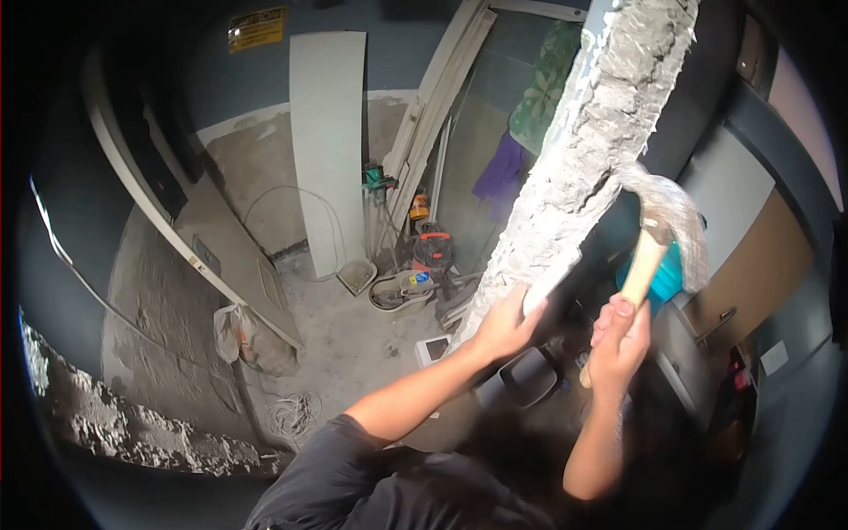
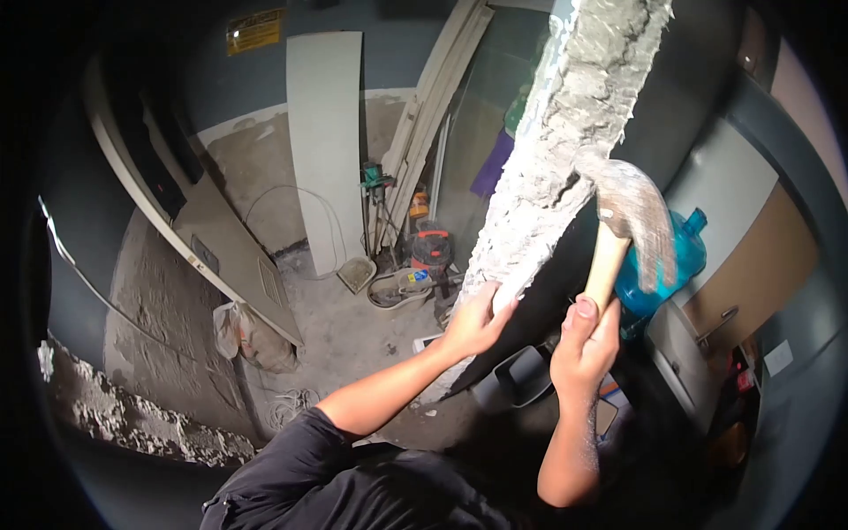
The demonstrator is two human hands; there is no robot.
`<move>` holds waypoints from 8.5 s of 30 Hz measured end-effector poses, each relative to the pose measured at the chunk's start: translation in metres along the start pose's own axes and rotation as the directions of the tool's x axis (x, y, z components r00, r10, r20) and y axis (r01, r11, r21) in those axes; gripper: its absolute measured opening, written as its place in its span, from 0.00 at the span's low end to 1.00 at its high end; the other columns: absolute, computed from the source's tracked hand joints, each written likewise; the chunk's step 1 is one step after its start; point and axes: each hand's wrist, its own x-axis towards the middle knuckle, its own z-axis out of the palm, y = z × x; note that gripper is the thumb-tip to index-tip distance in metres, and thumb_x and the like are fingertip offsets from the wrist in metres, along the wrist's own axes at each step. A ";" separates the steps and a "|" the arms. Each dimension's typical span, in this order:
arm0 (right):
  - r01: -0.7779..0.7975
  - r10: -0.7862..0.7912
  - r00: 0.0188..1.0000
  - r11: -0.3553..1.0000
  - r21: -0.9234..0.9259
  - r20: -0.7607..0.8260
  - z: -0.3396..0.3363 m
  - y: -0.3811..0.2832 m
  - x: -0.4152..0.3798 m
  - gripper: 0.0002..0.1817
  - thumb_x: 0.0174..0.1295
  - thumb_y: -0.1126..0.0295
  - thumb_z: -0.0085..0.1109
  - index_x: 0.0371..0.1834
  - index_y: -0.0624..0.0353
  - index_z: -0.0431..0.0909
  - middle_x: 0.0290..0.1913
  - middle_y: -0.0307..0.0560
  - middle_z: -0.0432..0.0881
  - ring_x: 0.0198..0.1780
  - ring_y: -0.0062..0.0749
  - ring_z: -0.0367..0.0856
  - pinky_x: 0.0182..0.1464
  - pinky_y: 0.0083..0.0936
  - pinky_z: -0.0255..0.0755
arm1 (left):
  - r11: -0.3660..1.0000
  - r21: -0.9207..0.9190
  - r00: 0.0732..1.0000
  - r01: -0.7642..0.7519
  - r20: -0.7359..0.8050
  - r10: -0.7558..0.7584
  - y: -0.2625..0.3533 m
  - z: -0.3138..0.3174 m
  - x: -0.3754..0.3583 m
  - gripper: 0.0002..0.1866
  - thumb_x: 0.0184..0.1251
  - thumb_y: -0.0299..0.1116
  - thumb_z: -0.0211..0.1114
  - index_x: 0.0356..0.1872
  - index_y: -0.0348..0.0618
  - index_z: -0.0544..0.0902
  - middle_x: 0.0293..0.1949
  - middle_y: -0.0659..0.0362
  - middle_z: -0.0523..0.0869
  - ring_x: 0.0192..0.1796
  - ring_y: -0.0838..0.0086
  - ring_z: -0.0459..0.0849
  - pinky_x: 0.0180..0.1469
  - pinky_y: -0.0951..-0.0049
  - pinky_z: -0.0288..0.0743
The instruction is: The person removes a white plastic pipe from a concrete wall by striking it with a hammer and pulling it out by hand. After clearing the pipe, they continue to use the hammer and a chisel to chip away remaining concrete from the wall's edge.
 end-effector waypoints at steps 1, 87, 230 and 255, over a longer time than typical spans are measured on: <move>0.026 -0.025 1.000 0.995 0.097 -0.003 -0.003 0.001 -0.003 0.20 0.79 0.56 0.48 0.37 0.63 0.70 0.24 0.36 0.69 0.22 0.16 0.66 0.25 0.17 0.60 | 0.999 0.005 0.997 0.040 0.073 -0.040 0.007 -0.007 -0.009 0.13 0.72 0.37 0.65 0.45 0.36 0.80 0.25 0.49 0.81 0.24 0.63 0.81 0.30 0.64 0.73; -0.349 0.338 0.869 0.937 -0.036 0.361 -0.153 0.281 -0.246 0.12 0.59 0.67 0.76 0.33 0.58 0.80 0.28 0.39 0.80 0.29 0.28 0.77 0.35 0.30 0.72 | 0.509 -0.151 0.498 0.847 -0.108 -0.861 -0.072 -0.002 -0.295 0.22 0.80 0.50 0.55 0.35 0.40 0.72 0.20 0.60 0.78 0.20 0.75 0.76 0.22 0.71 0.73; 0.262 -0.001 0.956 0.448 -0.855 0.292 0.009 -0.077 0.042 0.18 0.75 0.56 0.53 0.40 0.62 0.68 0.26 0.67 0.81 0.32 0.67 0.83 0.32 0.60 0.73 | 0.765 0.644 0.943 -0.003 0.257 -0.212 0.045 -0.091 0.153 0.13 0.60 0.33 0.66 0.34 0.29 0.87 0.35 0.35 0.86 0.44 0.44 0.88 0.51 0.53 0.82; -0.105 0.080 0.986 0.980 -0.170 -0.147 -0.060 0.018 -0.057 0.15 0.77 0.63 0.52 0.44 0.69 0.71 0.23 0.44 0.75 0.24 0.26 0.77 0.27 0.28 0.69 | 0.985 0.160 0.991 0.063 0.106 -0.081 -0.047 -0.099 0.029 0.13 0.66 0.36 0.69 0.34 0.36 0.78 0.24 0.51 0.81 0.28 0.64 0.82 0.36 0.63 0.75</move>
